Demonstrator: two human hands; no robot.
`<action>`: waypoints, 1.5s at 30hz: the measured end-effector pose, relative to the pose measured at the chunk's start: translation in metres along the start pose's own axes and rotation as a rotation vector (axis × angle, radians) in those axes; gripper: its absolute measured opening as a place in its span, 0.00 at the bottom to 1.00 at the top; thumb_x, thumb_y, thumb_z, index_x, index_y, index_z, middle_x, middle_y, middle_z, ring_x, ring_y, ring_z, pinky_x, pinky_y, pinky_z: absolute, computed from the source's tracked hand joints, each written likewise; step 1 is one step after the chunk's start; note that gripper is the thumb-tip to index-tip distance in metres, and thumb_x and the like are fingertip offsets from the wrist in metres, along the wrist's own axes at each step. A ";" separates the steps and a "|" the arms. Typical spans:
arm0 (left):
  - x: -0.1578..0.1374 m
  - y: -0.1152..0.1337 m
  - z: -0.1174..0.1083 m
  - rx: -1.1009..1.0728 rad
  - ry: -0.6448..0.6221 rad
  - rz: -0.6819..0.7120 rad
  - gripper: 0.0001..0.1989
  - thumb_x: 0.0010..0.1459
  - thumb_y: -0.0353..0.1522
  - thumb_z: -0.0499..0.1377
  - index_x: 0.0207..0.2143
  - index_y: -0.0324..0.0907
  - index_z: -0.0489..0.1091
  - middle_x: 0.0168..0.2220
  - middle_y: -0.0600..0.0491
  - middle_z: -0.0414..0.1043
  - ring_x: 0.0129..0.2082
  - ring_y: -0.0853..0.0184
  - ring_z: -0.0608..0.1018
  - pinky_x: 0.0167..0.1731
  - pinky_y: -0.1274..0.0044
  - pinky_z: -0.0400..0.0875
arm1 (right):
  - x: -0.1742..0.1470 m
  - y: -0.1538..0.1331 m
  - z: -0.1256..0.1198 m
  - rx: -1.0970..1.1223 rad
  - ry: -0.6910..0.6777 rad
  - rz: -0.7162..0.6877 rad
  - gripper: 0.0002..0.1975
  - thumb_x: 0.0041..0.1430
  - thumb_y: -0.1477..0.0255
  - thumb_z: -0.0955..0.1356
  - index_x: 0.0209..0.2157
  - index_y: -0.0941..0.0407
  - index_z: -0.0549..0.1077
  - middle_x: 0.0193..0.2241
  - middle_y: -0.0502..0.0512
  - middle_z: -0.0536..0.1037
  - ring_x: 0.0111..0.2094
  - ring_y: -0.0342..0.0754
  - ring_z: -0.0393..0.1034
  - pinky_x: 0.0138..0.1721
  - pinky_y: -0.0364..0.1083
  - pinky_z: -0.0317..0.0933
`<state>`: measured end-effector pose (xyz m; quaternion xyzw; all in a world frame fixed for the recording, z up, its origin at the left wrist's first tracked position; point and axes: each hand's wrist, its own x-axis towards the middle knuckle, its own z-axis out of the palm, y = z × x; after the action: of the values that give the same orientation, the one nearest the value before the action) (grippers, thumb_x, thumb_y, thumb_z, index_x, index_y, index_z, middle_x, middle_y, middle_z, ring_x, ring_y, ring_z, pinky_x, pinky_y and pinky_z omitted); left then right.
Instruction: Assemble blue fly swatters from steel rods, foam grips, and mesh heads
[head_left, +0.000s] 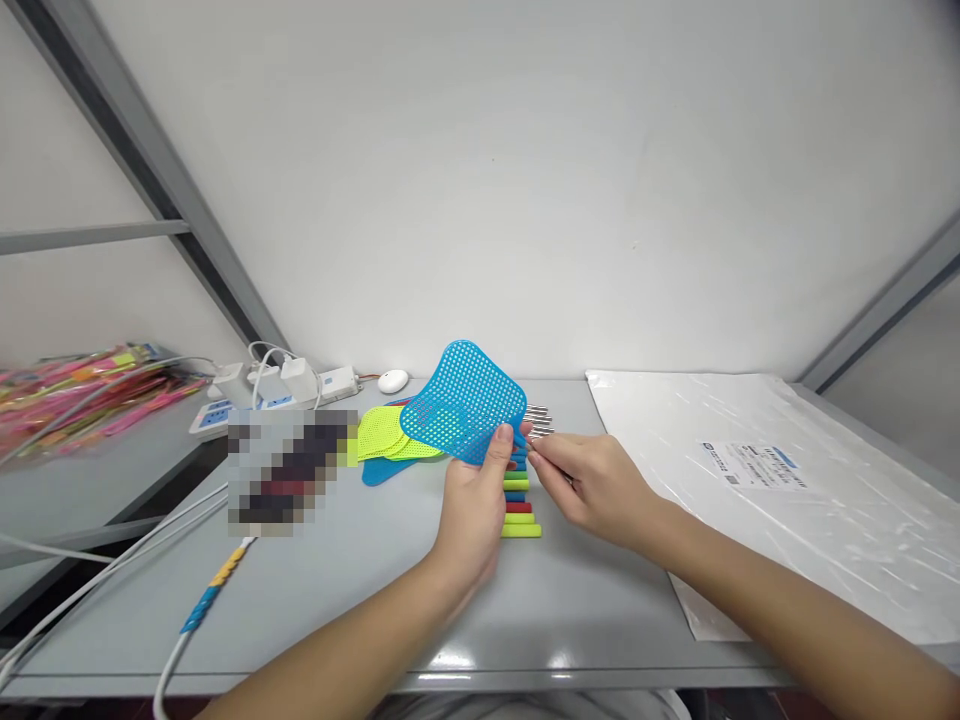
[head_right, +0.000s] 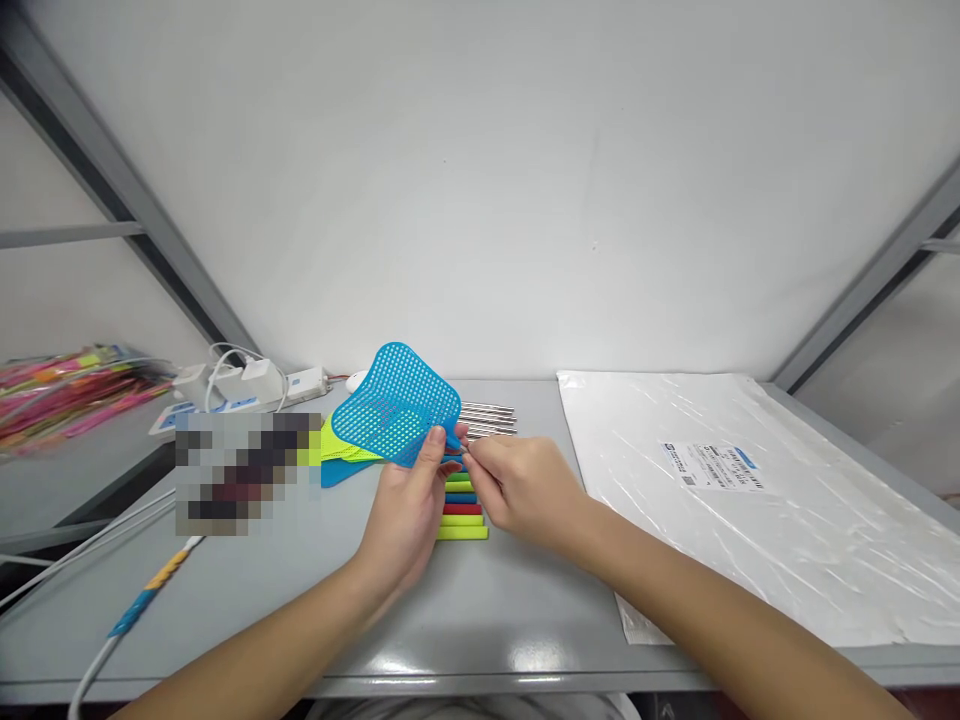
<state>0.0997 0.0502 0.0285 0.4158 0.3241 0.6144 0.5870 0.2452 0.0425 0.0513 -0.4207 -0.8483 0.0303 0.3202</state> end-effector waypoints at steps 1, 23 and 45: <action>0.001 -0.001 0.000 0.002 -0.001 -0.015 0.16 0.58 0.43 0.60 0.44 0.45 0.74 0.44 0.51 0.77 0.43 0.64 0.77 0.45 0.73 0.68 | 0.000 0.000 0.001 -0.011 0.001 0.011 0.15 0.65 0.73 0.58 0.24 0.55 0.62 0.20 0.48 0.66 0.21 0.41 0.57 0.25 0.42 0.49; 0.018 0.001 -0.013 0.004 0.060 -0.080 0.17 0.52 0.44 0.65 0.38 0.40 0.78 0.31 0.54 0.72 0.30 0.73 0.70 0.32 0.81 0.64 | 0.004 -0.002 0.001 0.018 -0.132 0.199 0.16 0.68 0.67 0.58 0.25 0.54 0.62 0.22 0.47 0.70 0.23 0.42 0.61 0.25 0.42 0.47; 0.013 -0.012 -0.016 0.251 -0.199 0.055 0.13 0.59 0.41 0.59 0.35 0.40 0.69 0.28 0.55 0.68 0.26 0.72 0.71 0.30 0.79 0.68 | -0.003 0.018 0.012 -0.248 -0.039 -0.027 0.12 0.67 0.71 0.59 0.31 0.55 0.69 0.26 0.48 0.73 0.23 0.41 0.61 0.25 0.43 0.45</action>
<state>0.0915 0.0657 0.0126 0.5536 0.3269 0.5407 0.5425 0.2520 0.0539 0.0343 -0.4452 -0.8570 -0.0711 0.2496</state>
